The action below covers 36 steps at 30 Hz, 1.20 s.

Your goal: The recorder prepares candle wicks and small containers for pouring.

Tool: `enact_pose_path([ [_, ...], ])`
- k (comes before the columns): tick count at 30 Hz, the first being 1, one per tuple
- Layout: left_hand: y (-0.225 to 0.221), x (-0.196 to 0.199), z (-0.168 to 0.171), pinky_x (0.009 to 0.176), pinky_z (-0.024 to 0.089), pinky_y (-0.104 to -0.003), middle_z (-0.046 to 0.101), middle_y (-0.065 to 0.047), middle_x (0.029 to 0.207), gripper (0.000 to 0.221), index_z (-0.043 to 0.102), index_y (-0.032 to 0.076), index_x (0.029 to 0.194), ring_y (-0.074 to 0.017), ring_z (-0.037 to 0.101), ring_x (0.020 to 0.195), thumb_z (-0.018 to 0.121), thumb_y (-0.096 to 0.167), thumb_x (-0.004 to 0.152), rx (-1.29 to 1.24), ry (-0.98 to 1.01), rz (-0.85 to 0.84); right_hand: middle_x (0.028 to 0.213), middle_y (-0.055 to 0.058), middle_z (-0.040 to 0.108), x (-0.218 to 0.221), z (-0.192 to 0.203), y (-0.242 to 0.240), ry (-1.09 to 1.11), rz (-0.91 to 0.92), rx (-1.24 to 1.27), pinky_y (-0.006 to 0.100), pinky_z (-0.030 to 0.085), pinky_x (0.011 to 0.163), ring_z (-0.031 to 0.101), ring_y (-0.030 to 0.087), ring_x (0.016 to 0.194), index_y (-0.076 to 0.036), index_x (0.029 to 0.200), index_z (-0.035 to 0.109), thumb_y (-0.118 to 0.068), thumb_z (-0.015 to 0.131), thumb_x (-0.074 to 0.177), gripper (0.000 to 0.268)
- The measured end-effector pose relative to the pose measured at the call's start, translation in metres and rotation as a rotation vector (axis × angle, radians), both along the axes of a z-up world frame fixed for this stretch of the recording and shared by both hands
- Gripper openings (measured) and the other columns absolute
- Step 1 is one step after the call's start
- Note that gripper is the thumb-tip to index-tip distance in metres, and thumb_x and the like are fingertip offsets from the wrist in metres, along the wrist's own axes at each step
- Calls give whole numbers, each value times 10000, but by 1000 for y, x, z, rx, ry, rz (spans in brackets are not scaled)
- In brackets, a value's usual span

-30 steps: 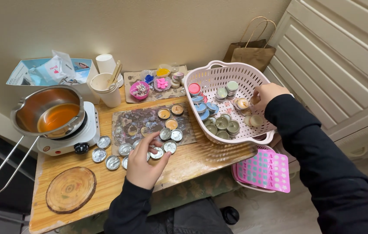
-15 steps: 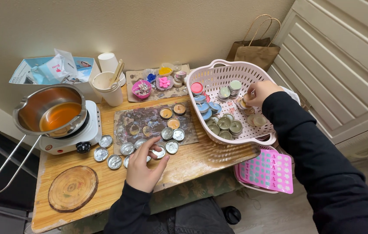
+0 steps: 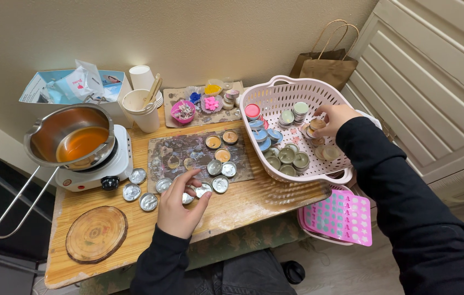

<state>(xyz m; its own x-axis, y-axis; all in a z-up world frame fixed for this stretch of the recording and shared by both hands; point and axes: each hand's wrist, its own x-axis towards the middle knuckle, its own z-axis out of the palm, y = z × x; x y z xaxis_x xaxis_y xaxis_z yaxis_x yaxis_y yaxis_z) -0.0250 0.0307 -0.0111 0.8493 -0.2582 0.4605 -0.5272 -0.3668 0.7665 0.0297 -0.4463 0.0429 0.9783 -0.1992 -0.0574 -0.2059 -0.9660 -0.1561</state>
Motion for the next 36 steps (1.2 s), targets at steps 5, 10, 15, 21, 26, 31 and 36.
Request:
enact_pose_path([
  [5, 3, 1, -1, 714, 563, -301, 718, -35, 947, 538, 639, 78, 1271, -140, 666, 761, 820, 151, 770, -12, 8, 6, 1021, 153, 754, 4, -2, 0, 1, 3, -7, 419, 561, 876, 731, 332, 964, -137, 1250, 703, -451, 891, 633, 718],
  [10, 3, 0, -2, 714, 549, -308, 717, -35, 935, 529, 643, 75, 1257, -144, 663, 742, 826, 151, 767, 13, -10, 16, 1061, 173, 754, 10, -12, -6, 23, 1, -41, 422, 560, 892, 729, 346, 994, -115, 1237, 712, -516, 885, 644, 737],
  [15, 6, 0, -3, 708, 553, -304, 712, -34, 935, 512, 642, 78, 1250, -146, 655, 746, 816, 149, 773, -10, -2, 17, 1051, 191, 759, 15, -18, -7, 28, 39, -73, 418, 553, 910, 724, 353, 1006, -103, 1221, 713, -507, 912, 600, 768],
  [21, 6, 0, -6, 713, 546, -309, 717, -35, 930, 512, 648, 81, 1246, -149, 652, 738, 819, 148, 768, 16, -13, 23, 1044, 184, 763, 22, -29, -21, 0, 48, -113, 406, 563, 915, 730, 354, 991, -116, 1174, 745, -427, 906, 615, 659],
  [26, 6, -2, -3, 703, 551, -303, 718, -36, 933, 510, 650, 82, 1252, -142, 653, 742, 815, 154, 775, 4, 18, 24, 1028, 171, 766, 25, -31, -24, -1, 39, -114, 405, 565, 912, 732, 350, 985, -125, 1149, 749, -427, 909, 608, 640],
  [31, 7, -2, -5, 698, 552, -302, 718, -40, 935, 512, 650, 82, 1258, -141, 650, 737, 816, 161, 780, 2, 39, 25, 1010, 175, 759, 22, -28, -24, -8, 54, -120, 411, 558, 907, 722, 357, 988, -127, 1145, 740, -443, 933, 574, 680],
  [36, 7, -2, -5, 686, 551, -305, 720, -40, 941, 516, 645, 79, 1265, -145, 648, 740, 813, 159, 784, -5, 38, 27, 996, 193, 755, 18, -24, -21, 11, 50, -102, 423, 557, 899, 717, 365, 985, -124, 1170, 729, -433, 929, 591, 686],
])
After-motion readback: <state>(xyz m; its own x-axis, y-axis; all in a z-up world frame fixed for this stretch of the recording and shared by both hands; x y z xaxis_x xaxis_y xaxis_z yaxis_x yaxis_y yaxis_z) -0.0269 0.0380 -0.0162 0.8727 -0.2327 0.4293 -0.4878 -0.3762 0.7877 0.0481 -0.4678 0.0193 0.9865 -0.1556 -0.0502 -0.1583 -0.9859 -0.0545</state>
